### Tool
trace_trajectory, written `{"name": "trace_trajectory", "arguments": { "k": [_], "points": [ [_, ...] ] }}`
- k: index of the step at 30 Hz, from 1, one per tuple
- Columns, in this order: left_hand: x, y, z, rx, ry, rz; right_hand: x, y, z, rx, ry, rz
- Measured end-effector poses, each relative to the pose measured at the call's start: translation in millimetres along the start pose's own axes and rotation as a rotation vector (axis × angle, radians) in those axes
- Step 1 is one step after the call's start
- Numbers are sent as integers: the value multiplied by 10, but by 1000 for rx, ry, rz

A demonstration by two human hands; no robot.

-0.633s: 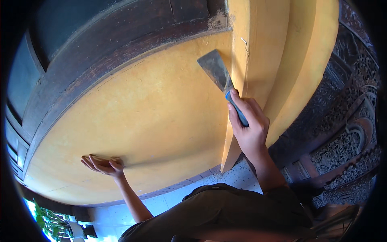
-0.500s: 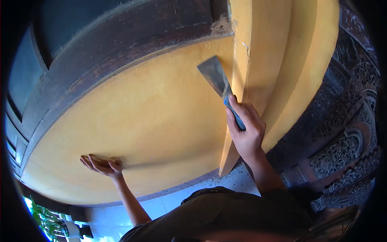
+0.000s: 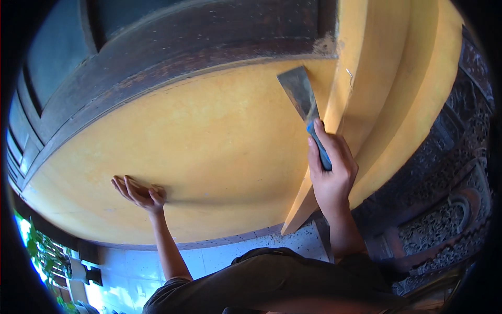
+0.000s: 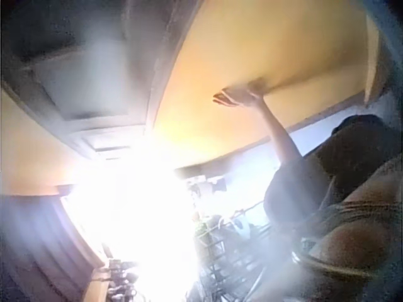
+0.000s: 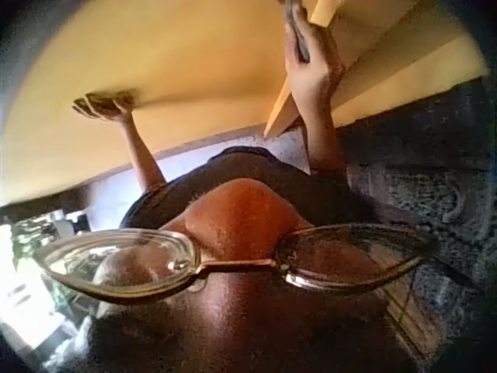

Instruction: The person scrapes old paint or plaster from a wall using a putty knife.

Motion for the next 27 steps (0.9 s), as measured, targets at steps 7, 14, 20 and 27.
{"name": "trace_trajectory", "arguments": {
  "k": [7, 14, 20, 27],
  "points": [
    [-36, -68, 53, 15, 21, 3, -69, 46, 37, 49, 0, 1],
    [-8, 11, -25, 13, 3, 8, -109, 124, -56, 32, -13, -32],
    [-67, -11, 8, 29, 29, 21, -137, 60, -186, 61, -1, -11],
    [-41, 50, -41, 26, 42, 19, -306, 547, -10, 51, 28, -98]
  ]
}}
Point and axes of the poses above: each hand's wrist, its own y-axis away from the middle knuckle, its own x-axis out of the back of the hand, z = x × y, the point moved 4 cm from there along -y, towards the middle knuckle, and after that the axes turned 15 degrees about -x, right-handed, at the moved point
